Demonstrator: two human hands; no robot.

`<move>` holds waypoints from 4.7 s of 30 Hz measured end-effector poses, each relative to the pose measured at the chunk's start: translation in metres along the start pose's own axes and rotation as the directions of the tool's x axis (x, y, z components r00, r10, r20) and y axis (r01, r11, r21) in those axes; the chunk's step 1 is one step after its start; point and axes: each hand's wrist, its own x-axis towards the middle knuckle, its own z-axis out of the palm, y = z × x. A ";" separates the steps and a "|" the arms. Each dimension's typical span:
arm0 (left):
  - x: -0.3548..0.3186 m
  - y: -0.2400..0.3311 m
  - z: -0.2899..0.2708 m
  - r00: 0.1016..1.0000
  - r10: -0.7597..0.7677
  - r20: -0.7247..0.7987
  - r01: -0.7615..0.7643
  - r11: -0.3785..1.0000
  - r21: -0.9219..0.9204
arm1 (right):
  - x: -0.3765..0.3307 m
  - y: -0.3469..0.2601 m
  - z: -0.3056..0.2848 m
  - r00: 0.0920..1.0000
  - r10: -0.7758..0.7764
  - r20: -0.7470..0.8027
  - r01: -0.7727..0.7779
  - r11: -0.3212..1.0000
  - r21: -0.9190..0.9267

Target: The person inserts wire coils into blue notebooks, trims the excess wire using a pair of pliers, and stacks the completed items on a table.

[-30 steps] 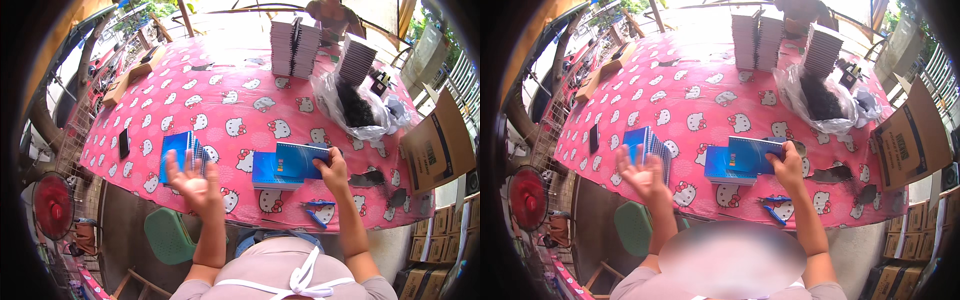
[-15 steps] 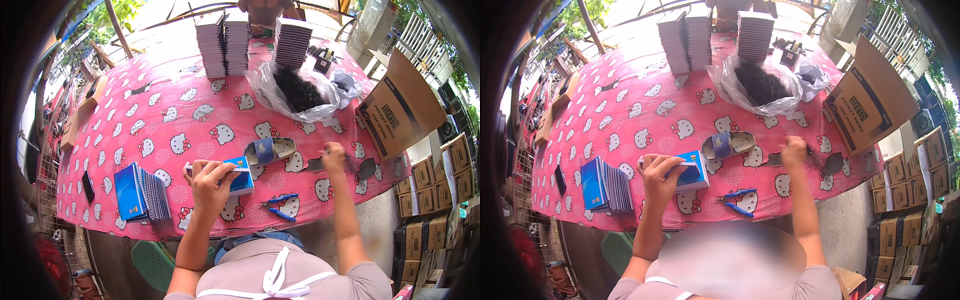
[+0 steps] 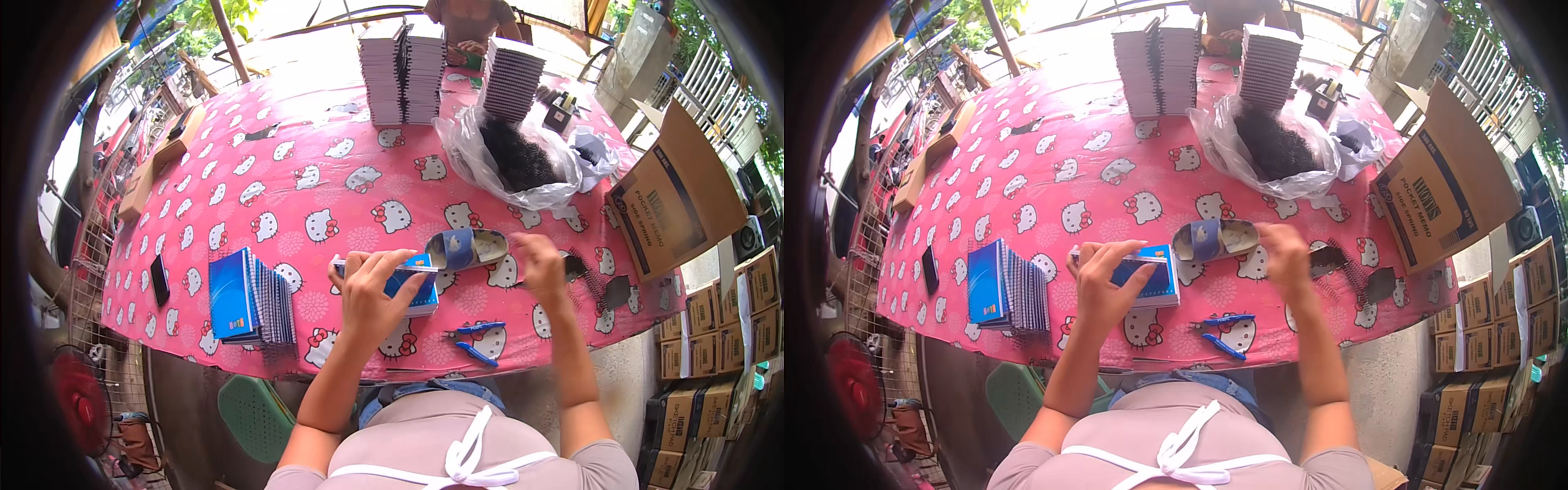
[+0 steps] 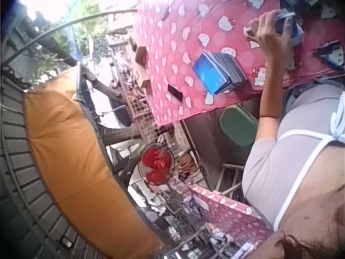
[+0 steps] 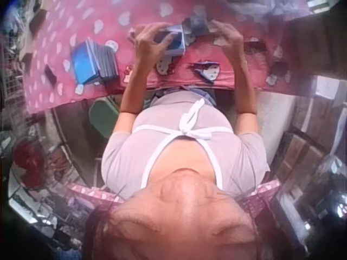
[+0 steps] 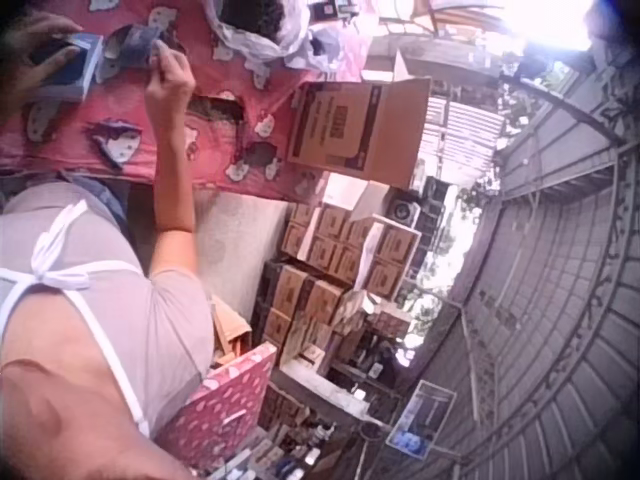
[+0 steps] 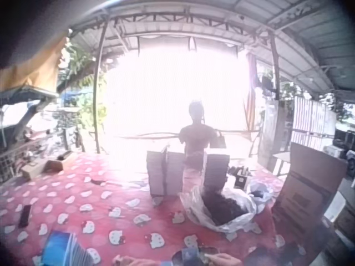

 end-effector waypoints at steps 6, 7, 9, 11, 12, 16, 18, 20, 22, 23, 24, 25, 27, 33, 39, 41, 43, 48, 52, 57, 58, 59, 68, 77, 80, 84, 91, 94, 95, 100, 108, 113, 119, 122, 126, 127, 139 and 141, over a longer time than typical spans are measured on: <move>-0.005 -0.007 -0.001 1.000 -0.018 -0.005 0.018 0.999 -0.028 | 0.002 -0.099 0.012 0.991 -0.036 0.129 -0.021 0.910 0.414; -0.006 -0.007 0.000 1.000 -0.019 -0.010 0.019 0.999 -0.034 | 0.004 -0.097 0.012 0.993 -0.032 0.115 -0.018 0.912 0.410; -0.006 -0.006 0.001 1.000 -0.018 -0.023 0.017 0.999 -0.036 | 0.011 -0.090 0.011 0.996 -0.023 0.086 -0.013 0.916 0.402; -0.006 -0.004 0.000 0.999 -0.015 -0.034 0.014 1.000 -0.025 | 0.017 -0.091 0.006 0.981 -0.049 0.188 -0.040 0.895 0.443; -0.006 -0.004 0.000 0.999 -0.019 -0.038 0.018 0.999 -0.028 | 0.018 -0.087 0.006 0.960 -0.074 0.270 -0.068 0.875 0.480; -0.005 -0.002 0.000 0.999 -0.014 -0.052 0.013 1.000 -0.012 | 0.029 -0.076 0.006 0.849 -0.028 0.528 -0.306 0.789 0.533; -0.006 -0.002 -0.001 0.998 -0.012 -0.054 0.012 1.000 0.001 | 0.031 -0.087 0.001 0.756 0.084 0.649 -0.450 0.787 0.421; -0.006 -0.003 0.000 0.999 -0.016 -0.045 0.016 1.000 0.000 | 0.025 -0.092 0.009 0.795 0.034 0.606 -0.393 0.789 0.472; -0.007 -0.004 0.001 0.998 -0.014 -0.058 0.013 1.000 -0.013 | 0.025 -0.101 0.011 0.916 -0.144 0.375 -0.021 0.916 0.401; -0.008 -0.004 0.001 0.998 -0.015 -0.063 0.014 1.000 -0.017 | 0.025 -0.104 0.012 0.931 -0.254 0.263 0.163 0.932 0.325; -0.008 -0.004 0.001 0.997 -0.019 -0.070 0.018 1.000 -0.019 | 0.024 -0.103 0.015 0.939 -0.238 0.249 0.144 0.927 0.345; -0.008 -0.003 0.002 0.997 -0.020 -0.073 0.018 1.000 -0.022 | 0.024 -0.100 0.017 0.935 -0.225 0.274 0.119 0.928 0.354; -0.009 -0.003 0.002 0.997 -0.023 -0.073 0.021 0.999 -0.031 | 0.024 -0.093 0.019 0.925 -0.197 0.324 0.069 0.928 0.366; -0.013 -0.007 0.003 0.998 -0.018 -0.067 0.016 0.999 -0.031 | 0.017 -0.108 0.021 0.935 -0.220 0.278 0.153 0.958 0.243; -0.015 -0.008 0.001 0.998 -0.009 -0.063 0.009 1.000 -0.009 | 0.019 -0.122 0.019 0.910 -0.157 0.383 0.106 0.983 0.151; -0.015 -0.004 -0.004 0.996 0.013 -0.084 -0.013 1.000 0.004 | 0.028 -0.105 0.020 0.929 -0.160 0.334 0.091 0.973 0.213; -0.018 -0.006 -0.005 0.996 -0.005 -0.086 0.000 0.998 -0.066 | 0.041 -0.056 0.025 0.944 0.147 0.297 -0.231 0.934 0.273; -0.009 -0.005 0.006 0.995 0.035 -0.090 -0.045 0.993 -0.112 | -0.005 0.064 0.074 0.939 -0.176 0.297 0.255 0.934 -0.252; -0.016 -0.005 0.005 0.998 0.007 -0.063 -0.011 0.998 -0.068 | 0.029 0.014 0.066 0.876 0.389 0.284 -0.314 0.908 -0.277; -0.012 -0.005 0.007 0.999 -0.042 -0.022 0.040 0.994 -0.101 | 0.041 -0.015 0.039 0.921 -0.116 0.371 -0.155 0.766 0.624; -0.009 -0.005 0.005 0.999 -0.034 -0.017 0.033 0.995 -0.094 | 0.053 -0.028 0.032 0.837 -0.094 0.539 -0.273 0.782 0.560; -0.010 -0.005 0.004 0.999 -0.022 -0.023 0.020 0.996 -0.088 | 0.057 -0.016 0.040 0.850 0.012 0.526 -0.220 0.916 0.334; -0.009 -0.020 -0.010 0.994 -0.047 -0.104 0.034 0.992 -0.122 | 0.067 -0.035 0.042 0.914 -0.229 0.335 -0.005 0.820 0.573; -0.020 -0.037 -0.006 0.888 -0.460 -0.005 0.328 0.641 -0.693 | 0.084 -0.062 0.052 0.787 -0.273 0.553 -0.232 0.699 0.676; -0.028 -0.046 -0.004 0.881 -0.472 0.026 0.303 0.521 -0.798 | 0.095 -0.056 0.065 0.709 -0.164 0.686 -0.422 0.681 0.598; -0.035 -0.058 -0.007 0.895 -0.440 0.074 0.304 0.479 -0.824 | 0.084 -0.048 0.084 0.811 -0.088 0.578 -0.202 0.886 0.418; -0.019 -0.053 -0.002 0.920 -0.383 0.077 0.236 0.387 -0.891 | -0.014 0.043 0.096 0.907 0.169 0.385 0.032 0.885 -0.464; -0.011 -0.015 -0.026 0.957 -0.012 -0.290 -0.162 0.807 -0.568 | -0.047 -0.001 0.058 0.933 0.068 0.354 0.084 0.915 -0.396; -0.009 -0.003 -0.033 0.898 0.228 -0.377 -0.362 0.871 -0.334 | -0.060 -0.009 0.046 0.932 0.014 0.363 0.082 0.965 -0.249; -0.044 -0.001 -0.012 0.982 0.072 -0.172 -0.134 0.913 -0.385 | -0.131 -0.052 0.032 0.854 0.034 0.519 0.029 0.993 -0.113; -0.054 -0.016 0.001 0.967 0.111 -0.229 -0.183 0.928 -0.325 | -0.053 -0.132 -0.002 0.952 -0.084 0.295 -0.001 0.961 0.277; -0.054 -0.016 0.001 0.971 0.071 -0.230 -0.153 0.919 -0.363 | -0.041 -0.133 0.007 0.885 -0.029 0.465 -0.224 0.849 0.478; -0.051 -0.016 -0.009 0.935 0.249 -0.252 -0.314 0.911 -0.267 | -0.071 -0.100 0.032 0.538 0.061 0.841 -0.819 0.273 0.504; -0.052 -0.014 -0.011 0.933 0.107 -0.343 -0.228 0.914 -0.336 | -0.114 -0.077 0.036 0.784 0.054 0.619 -0.264 0.931 0.254; -0.049 -0.012 -0.037 0.920 0.159 -0.358 -0.273 0.916 -0.295 | -0.097 -0.076 0.024 0.912 -0.253 0.321 0.276 0.961 -0.026; -0.053 -0.008 -0.045 0.929 0.174 -0.326 -0.271 0.921 -0.280 | -0.078 -0.104 0.017 0.935 -0.298 0.192 0.299 0.954 0.023; -0.099 -0.122 -0.131 0.454 -0.450 -0.769 0.162 0.890 -0.425 | 0.093 -0.296 0.184 0.841 -0.336 0.425 -0.311 0.343 0.886; -0.098 -0.149 -0.125 0.502 -0.513 -0.697 0.163 0.847 -0.506 | 0.095 -0.267 0.252 0.810 -0.578 0.100 0.370 0.635 0.678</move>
